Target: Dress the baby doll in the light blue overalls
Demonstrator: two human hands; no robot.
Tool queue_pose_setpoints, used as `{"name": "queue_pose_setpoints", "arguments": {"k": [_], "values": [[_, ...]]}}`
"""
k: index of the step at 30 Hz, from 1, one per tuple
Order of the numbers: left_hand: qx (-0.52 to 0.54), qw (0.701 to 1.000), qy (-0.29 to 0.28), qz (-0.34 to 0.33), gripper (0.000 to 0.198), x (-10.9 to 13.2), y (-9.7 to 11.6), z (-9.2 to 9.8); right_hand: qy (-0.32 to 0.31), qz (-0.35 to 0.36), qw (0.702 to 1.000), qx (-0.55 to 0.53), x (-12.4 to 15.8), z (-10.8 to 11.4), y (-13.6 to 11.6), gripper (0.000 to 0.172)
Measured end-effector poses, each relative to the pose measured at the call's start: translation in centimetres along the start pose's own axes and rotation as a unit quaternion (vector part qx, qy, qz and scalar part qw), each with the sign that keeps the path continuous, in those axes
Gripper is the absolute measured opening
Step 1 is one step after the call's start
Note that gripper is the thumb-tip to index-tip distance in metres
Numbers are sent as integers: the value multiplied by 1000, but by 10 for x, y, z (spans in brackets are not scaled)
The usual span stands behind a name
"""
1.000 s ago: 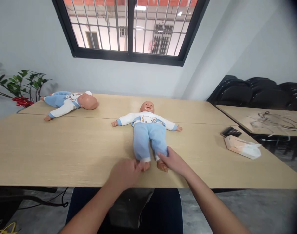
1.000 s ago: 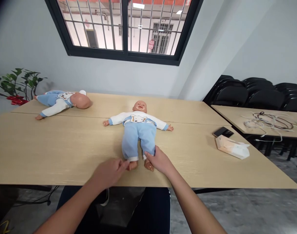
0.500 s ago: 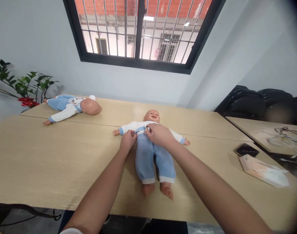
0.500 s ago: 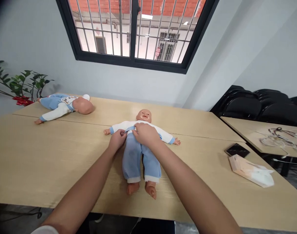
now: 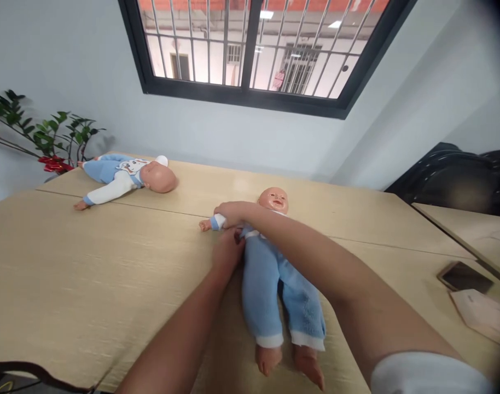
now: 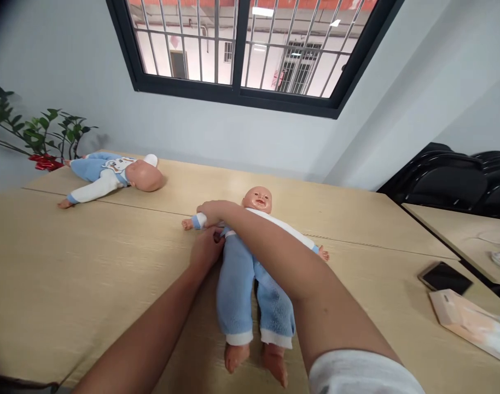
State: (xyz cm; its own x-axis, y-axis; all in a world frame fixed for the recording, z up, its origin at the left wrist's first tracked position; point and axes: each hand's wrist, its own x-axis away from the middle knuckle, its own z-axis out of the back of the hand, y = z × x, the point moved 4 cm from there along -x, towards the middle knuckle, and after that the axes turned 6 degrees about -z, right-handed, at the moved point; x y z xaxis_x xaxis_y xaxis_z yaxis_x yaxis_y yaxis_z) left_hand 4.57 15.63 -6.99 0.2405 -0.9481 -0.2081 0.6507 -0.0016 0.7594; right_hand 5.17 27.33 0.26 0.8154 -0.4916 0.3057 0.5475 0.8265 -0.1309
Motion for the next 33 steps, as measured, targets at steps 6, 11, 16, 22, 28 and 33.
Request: {"name": "queue_pose_setpoints", "arguments": {"k": [6, 11, 16, 22, 28, 33], "values": [[27, 999, 41, -20, 36, 0, -2, 2, 185, 9, 971, -152, 37, 27, 34, 70], [27, 993, 62, -96, 27, -1, 5, 3, 254, 102, 939, -207, 82, 34, 33, 68], [38, 982, 123, -137, 19, 4, 13, 15, 247, 144, 952, -107, 106, 41, 21, 53], [56, 968, 146, -195, 20, 13, 23, 20, 228, 88, 969, 21, 117, 42, 32, 57], [44, 964, 175, -196, 13, 18, 23, 29, 169, 56, 981, 72, 115, 21, 46, 48], [78, 966, 205, -141, 10, 17, 18, 32, 132, 102, 984, 63, 122, 15, 46, 44]]}}
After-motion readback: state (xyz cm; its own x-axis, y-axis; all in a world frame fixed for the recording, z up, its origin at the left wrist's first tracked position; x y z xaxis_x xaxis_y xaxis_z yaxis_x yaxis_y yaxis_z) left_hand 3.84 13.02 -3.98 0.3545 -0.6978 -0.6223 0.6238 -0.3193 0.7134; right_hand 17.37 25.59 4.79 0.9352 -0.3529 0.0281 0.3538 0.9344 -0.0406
